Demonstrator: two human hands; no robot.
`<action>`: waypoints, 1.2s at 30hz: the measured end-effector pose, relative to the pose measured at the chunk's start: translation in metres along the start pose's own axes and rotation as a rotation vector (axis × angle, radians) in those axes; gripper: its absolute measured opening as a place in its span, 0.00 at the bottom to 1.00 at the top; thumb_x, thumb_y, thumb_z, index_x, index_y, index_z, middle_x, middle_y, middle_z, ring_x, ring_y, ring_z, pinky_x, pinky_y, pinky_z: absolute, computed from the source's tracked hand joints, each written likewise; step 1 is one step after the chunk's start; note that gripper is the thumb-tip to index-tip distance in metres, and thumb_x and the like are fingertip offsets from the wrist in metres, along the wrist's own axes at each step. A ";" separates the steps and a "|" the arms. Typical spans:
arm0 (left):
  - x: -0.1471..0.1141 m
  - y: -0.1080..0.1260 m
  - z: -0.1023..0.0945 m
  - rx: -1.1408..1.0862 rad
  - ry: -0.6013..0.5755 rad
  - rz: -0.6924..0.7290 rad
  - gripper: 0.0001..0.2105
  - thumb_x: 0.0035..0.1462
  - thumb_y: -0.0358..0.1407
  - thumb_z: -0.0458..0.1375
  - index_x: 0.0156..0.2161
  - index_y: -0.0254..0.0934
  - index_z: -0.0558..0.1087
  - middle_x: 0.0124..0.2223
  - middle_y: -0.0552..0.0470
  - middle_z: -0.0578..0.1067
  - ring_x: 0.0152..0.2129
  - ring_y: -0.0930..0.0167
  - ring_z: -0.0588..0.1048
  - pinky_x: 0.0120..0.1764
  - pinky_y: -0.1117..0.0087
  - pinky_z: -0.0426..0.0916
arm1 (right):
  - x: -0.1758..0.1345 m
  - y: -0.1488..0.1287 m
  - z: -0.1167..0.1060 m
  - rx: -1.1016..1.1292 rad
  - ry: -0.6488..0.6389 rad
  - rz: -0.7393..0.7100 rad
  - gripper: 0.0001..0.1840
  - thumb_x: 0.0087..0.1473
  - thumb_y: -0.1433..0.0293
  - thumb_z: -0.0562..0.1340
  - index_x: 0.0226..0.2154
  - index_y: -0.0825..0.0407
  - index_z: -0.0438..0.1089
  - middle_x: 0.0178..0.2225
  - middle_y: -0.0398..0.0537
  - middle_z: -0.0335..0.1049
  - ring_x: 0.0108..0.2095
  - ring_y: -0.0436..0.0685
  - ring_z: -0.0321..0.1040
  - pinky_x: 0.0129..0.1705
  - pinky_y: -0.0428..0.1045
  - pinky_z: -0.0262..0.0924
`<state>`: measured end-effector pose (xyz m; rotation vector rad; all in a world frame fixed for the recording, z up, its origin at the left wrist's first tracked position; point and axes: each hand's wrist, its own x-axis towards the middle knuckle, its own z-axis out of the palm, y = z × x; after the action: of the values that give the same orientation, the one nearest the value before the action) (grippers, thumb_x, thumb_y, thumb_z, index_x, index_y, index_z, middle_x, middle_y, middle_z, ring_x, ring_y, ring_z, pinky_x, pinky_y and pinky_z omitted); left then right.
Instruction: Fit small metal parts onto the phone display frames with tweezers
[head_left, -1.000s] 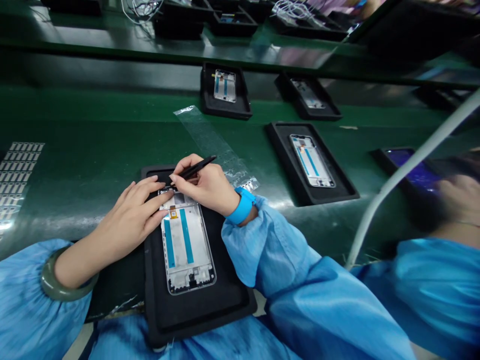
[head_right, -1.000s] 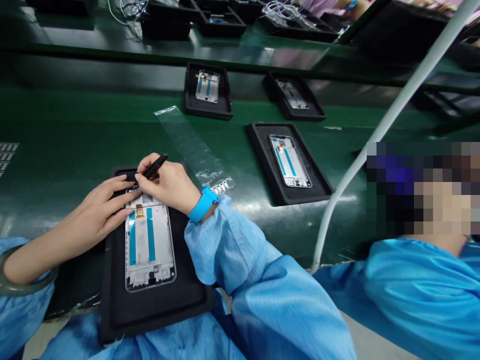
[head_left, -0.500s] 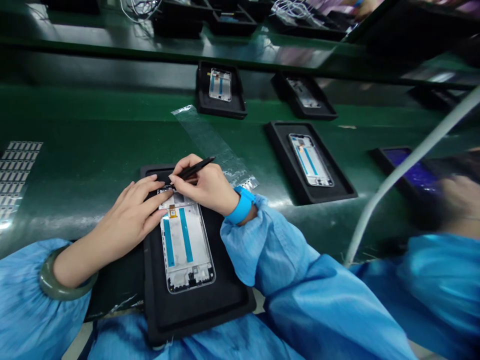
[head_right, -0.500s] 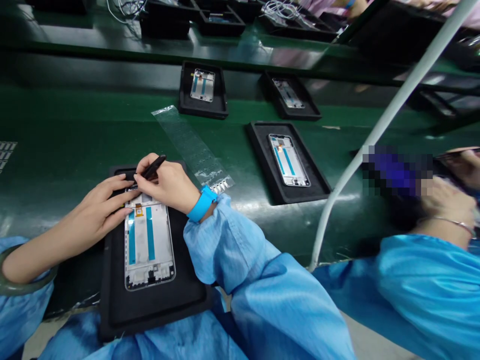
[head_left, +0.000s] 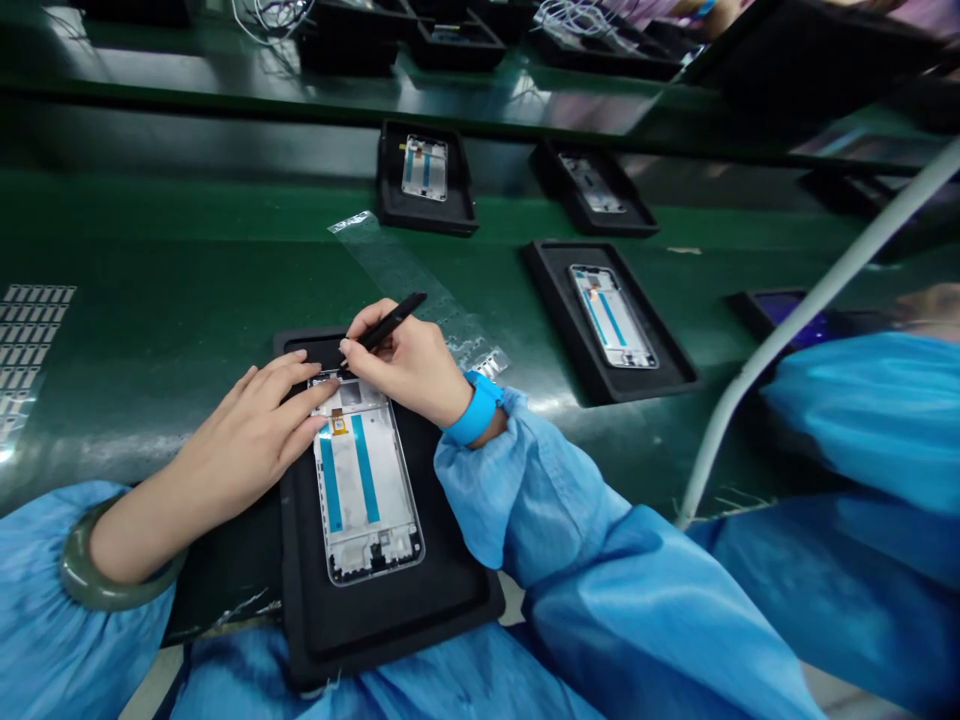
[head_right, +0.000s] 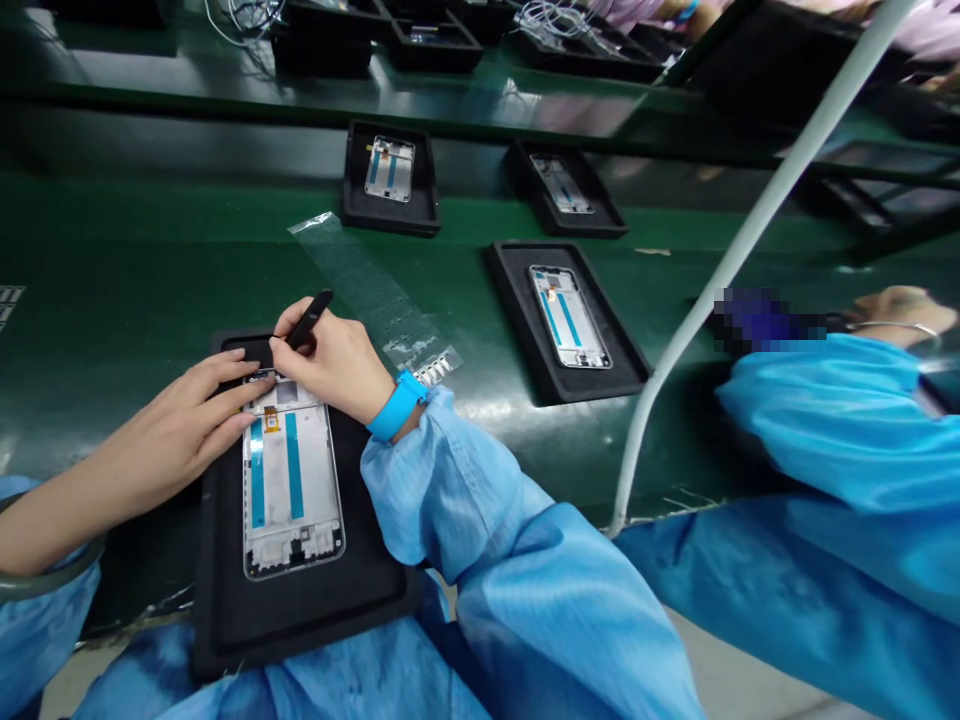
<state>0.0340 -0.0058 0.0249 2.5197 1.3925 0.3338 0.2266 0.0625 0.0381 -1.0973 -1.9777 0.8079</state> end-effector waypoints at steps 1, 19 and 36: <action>0.000 0.000 -0.001 -0.007 -0.009 -0.001 0.20 0.64 0.42 0.42 0.57 0.39 0.62 0.60 0.44 0.60 0.60 0.61 0.55 0.58 0.49 0.56 | 0.000 0.001 0.000 0.002 0.001 -0.007 0.03 0.50 0.71 0.59 0.30 0.53 0.63 0.28 0.40 0.68 0.25 0.45 0.65 0.31 0.42 0.61; -0.006 0.003 -0.002 -0.255 -0.036 -0.636 0.28 0.54 0.56 0.47 0.49 0.34 0.58 0.31 0.51 0.69 0.27 0.64 0.72 0.28 0.64 0.68 | -0.005 0.062 -0.075 -0.657 0.010 -0.070 0.11 0.55 0.74 0.52 0.39 0.54 0.68 0.45 0.53 0.71 0.49 0.59 0.64 0.50 0.54 0.59; 0.001 0.005 -0.010 -0.241 -0.121 -0.660 0.27 0.54 0.57 0.46 0.49 0.37 0.56 0.27 0.55 0.70 0.23 0.64 0.73 0.25 0.67 0.63 | 0.002 0.009 -0.012 0.212 -0.032 0.012 0.18 0.54 0.54 0.57 0.32 0.52 0.63 0.29 0.43 0.70 0.29 0.49 0.69 0.33 0.45 0.64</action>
<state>0.0353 -0.0065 0.0358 1.7347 1.8898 0.1960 0.2393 0.0708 0.0378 -0.9774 -1.8639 1.0217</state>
